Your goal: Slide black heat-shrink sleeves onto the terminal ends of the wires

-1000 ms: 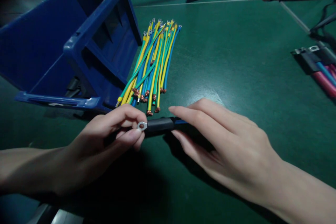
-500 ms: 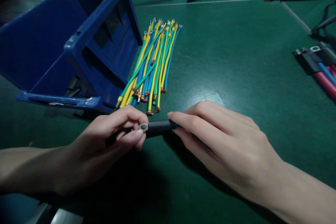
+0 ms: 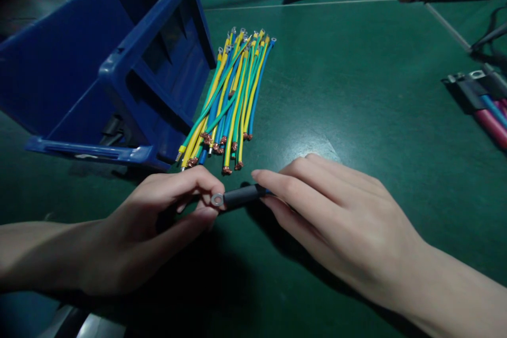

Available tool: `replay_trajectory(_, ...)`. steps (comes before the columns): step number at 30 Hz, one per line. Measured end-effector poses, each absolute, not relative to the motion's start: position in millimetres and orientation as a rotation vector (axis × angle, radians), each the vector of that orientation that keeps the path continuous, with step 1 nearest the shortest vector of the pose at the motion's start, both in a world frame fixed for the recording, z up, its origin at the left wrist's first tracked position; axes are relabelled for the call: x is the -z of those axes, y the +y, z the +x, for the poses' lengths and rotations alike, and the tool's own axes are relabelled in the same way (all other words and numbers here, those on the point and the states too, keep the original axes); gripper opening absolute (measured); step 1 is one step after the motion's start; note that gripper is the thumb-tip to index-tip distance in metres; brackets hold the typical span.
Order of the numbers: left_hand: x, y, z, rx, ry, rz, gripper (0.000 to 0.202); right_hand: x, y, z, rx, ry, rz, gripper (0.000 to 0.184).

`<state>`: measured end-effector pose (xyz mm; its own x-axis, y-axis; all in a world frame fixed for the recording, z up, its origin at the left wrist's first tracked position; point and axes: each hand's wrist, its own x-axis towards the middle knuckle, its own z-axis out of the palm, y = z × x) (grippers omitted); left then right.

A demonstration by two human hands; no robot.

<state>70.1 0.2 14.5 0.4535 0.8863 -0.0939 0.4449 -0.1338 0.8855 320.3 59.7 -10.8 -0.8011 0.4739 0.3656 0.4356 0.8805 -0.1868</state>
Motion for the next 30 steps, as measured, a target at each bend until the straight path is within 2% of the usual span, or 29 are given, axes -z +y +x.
replay_trajectory(12, -11.1, 0.8, 66.8, -0.544, 1.162, 1.795, 0.019, 10.9, 61.1, 317.9, -0.14, -2.637, -0.67, 0.025)
replay_trajectory(21, -11.7, 1.5, 66.7, -0.523, 1.152, 1.764, 0.024, 5.5, 55.5, 320.5, -0.378, -2.538, -0.721, 0.034)
replay_trajectory(27, -11.8, -1.3, 66.6, -0.62, 1.175, 1.667, 0.025, 7.4, 61.6, 315.4, -0.174, -2.61, -0.748, 0.016)
replay_trajectory(30, -11.7, -3.3, 66.1, -0.624, 1.176, 1.647, 0.024, 5.3, 62.1, 315.5, -0.102, -2.657, -0.716, 0.023)
